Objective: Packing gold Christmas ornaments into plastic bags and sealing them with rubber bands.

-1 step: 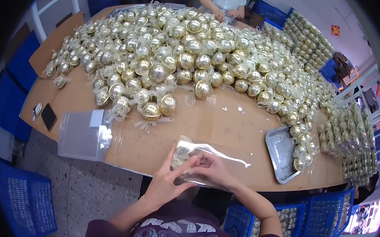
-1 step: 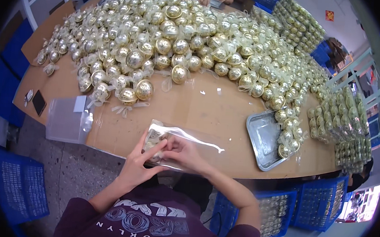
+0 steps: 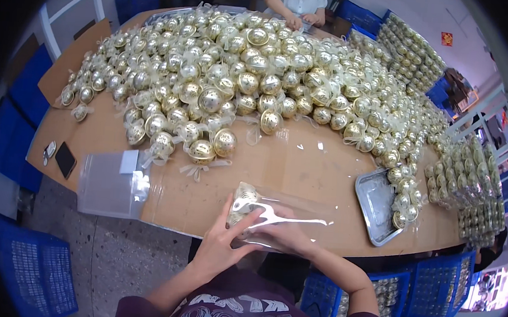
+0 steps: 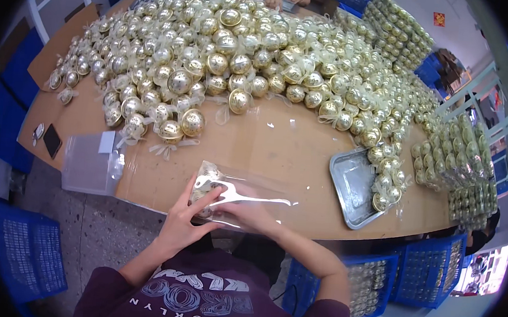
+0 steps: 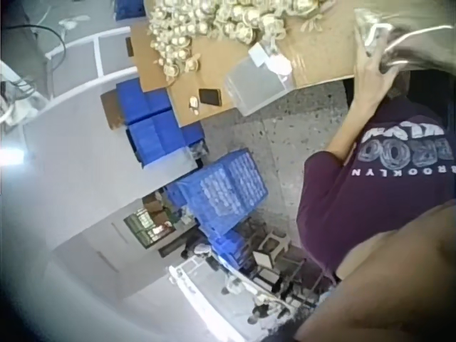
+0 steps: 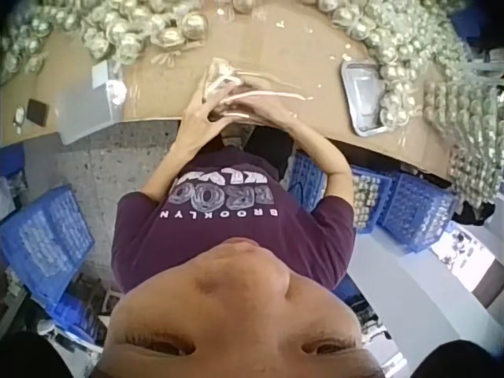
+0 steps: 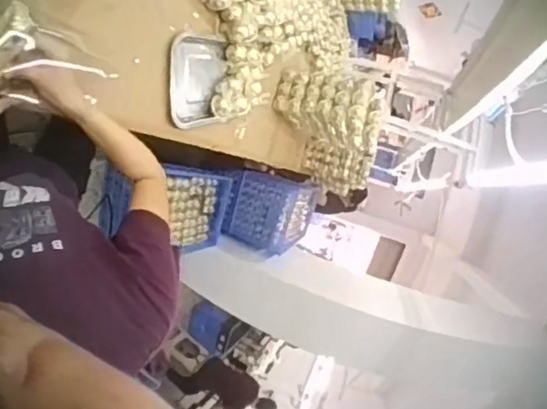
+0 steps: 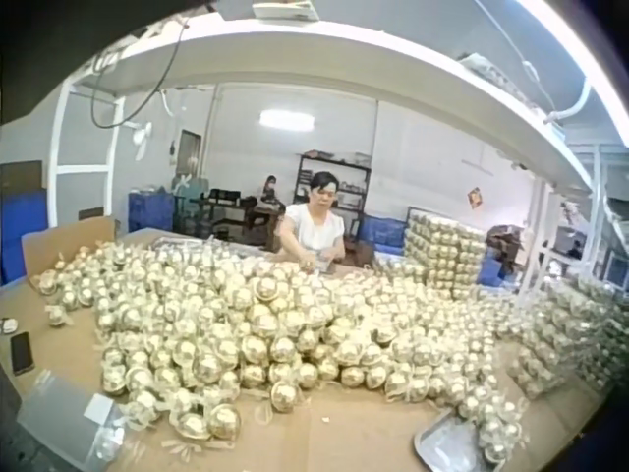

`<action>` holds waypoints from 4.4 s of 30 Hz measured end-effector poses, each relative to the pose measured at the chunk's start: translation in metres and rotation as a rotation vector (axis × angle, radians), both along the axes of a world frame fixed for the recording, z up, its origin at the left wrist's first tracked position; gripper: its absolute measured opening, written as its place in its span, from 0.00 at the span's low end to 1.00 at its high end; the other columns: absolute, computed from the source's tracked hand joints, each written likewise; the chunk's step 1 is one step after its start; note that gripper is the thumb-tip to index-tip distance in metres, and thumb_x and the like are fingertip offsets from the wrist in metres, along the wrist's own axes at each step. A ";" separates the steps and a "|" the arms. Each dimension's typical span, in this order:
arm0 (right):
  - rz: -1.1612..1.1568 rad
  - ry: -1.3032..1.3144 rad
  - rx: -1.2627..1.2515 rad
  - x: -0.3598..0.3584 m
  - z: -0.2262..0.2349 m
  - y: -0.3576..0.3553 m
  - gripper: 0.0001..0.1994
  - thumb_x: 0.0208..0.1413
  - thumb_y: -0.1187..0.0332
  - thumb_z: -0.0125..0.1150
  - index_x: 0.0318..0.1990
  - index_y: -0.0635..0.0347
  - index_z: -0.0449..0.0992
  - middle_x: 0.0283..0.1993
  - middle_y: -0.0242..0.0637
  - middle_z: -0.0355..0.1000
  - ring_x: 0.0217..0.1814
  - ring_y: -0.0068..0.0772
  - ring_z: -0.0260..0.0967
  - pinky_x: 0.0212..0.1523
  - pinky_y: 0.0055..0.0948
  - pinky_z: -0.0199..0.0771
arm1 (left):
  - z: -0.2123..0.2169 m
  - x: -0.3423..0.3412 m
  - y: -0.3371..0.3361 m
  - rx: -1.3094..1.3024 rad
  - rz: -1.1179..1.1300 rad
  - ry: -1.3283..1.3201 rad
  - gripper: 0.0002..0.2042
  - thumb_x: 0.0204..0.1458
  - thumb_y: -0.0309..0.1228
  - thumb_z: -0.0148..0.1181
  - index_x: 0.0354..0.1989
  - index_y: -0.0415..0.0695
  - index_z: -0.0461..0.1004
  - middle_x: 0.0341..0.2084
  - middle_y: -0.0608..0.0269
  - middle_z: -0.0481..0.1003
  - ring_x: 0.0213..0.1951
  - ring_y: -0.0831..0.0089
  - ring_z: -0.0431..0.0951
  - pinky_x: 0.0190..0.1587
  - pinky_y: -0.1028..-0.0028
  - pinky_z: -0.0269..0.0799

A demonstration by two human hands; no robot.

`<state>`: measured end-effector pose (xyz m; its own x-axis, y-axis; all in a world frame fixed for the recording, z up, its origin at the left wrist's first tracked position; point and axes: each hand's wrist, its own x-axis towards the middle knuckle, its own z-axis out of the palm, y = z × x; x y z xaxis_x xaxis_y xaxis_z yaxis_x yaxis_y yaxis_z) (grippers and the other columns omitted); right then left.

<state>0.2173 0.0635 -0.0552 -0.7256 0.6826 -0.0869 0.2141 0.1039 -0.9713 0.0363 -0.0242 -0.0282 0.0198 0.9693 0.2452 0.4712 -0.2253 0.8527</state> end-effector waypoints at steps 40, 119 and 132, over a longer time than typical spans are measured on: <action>-0.775 -0.528 0.873 0.118 0.025 0.000 0.33 0.39 0.73 0.73 0.56 0.61 0.66 0.53 0.45 0.61 0.46 0.44 0.67 0.46 0.35 0.72 | 0.013 0.000 0.006 0.062 -0.038 0.182 0.32 0.34 0.36 0.76 0.51 0.46 0.71 0.68 0.39 0.44 0.65 0.44 0.57 0.61 0.58 0.61; -0.013 0.025 -0.277 0.128 0.022 0.012 0.31 0.44 0.79 0.70 0.59 0.67 0.66 0.61 0.40 0.64 0.64 0.34 0.60 0.64 0.35 0.61 | 0.017 -0.007 0.032 0.050 -0.142 0.310 0.23 0.49 0.20 0.48 0.50 0.59 0.77 0.66 0.50 0.53 0.69 0.44 0.43 0.68 0.53 0.46; 0.006 -0.081 -0.426 0.035 0.023 0.022 0.33 0.43 0.73 0.73 0.59 0.62 0.66 0.56 0.39 0.69 0.60 0.32 0.65 0.55 0.32 0.70 | 0.017 -0.008 0.034 0.071 -0.133 0.335 0.13 0.54 0.37 0.57 0.48 0.60 0.77 0.64 0.49 0.56 0.67 0.42 0.45 0.65 0.44 0.45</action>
